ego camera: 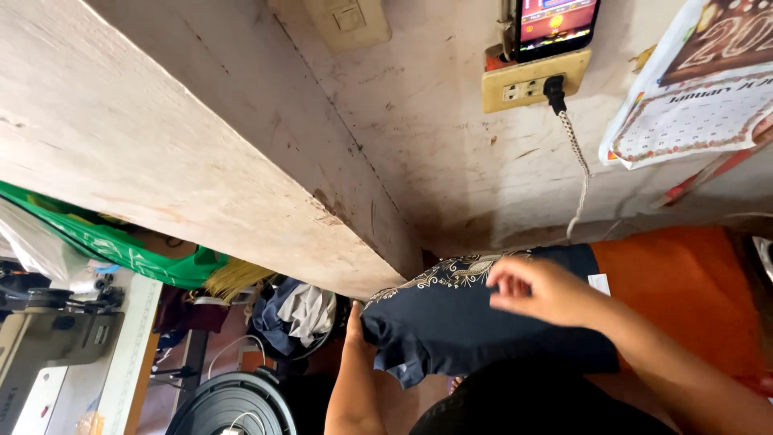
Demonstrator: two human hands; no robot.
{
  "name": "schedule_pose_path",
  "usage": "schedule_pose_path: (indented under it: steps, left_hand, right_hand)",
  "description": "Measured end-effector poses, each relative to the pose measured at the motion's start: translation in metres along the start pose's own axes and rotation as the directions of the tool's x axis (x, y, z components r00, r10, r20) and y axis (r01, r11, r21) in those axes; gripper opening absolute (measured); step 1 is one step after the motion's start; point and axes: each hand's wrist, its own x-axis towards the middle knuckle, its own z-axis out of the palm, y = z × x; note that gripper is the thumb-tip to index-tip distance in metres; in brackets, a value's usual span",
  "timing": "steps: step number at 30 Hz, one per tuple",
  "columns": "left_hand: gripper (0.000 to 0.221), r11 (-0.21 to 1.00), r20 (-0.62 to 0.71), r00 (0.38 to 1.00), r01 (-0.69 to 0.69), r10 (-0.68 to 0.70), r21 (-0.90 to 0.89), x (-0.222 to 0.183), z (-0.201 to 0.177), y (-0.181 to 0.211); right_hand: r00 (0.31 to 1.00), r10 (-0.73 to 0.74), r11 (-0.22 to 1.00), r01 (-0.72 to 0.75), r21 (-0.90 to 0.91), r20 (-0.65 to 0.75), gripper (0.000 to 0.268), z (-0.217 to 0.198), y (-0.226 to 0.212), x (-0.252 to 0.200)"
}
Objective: Ironing a dark blue garment with gold embroidery on an ironing board using a steam iron and spray bottle
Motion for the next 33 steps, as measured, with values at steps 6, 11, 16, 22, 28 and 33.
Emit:
schedule_pose_path:
  steps: [6,11,16,22,28,33]
  left_hand:
    - [0.033,0.996,-0.048,0.999,-0.009,0.005,-0.086,0.006,-0.002,-0.006]
    - [0.034,0.987,-0.099,0.995,-0.022,0.006,-0.157,0.016,-0.019,-0.002]
    - [0.029,0.964,-0.145,0.962,-0.207,0.232,0.165,0.018,-0.044,0.032]
    - [0.018,0.935,-0.104,0.933,-0.351,0.345,-0.044,-0.013,-0.086,0.056]
    - [0.068,0.968,0.202,0.961,0.15,-0.191,0.202,-0.133,-0.117,0.114]
    - [0.023,0.978,0.418,0.896,0.199,-0.153,-0.068,-0.16,-0.104,0.126]
  right_hand:
    - [0.874,0.161,0.968,-0.05,-0.246,0.457,0.054,-0.003,0.017,-0.01]
    - [0.917,0.204,0.962,-0.124,-0.242,0.343,0.054,-0.013,0.014,-0.005]
    - [0.907,0.236,0.963,-0.169,-0.21,0.349,0.051,-0.005,0.024,-0.003]
    - [0.858,0.308,0.938,-0.203,-0.279,0.411,0.051,0.027,0.099,0.015]
    - [0.806,0.439,0.848,-0.226,-0.479,0.398,0.044,0.055,0.17,0.028]
    - [0.973,0.105,0.992,-0.087,-0.095,0.203,0.032,0.024,0.078,0.036]
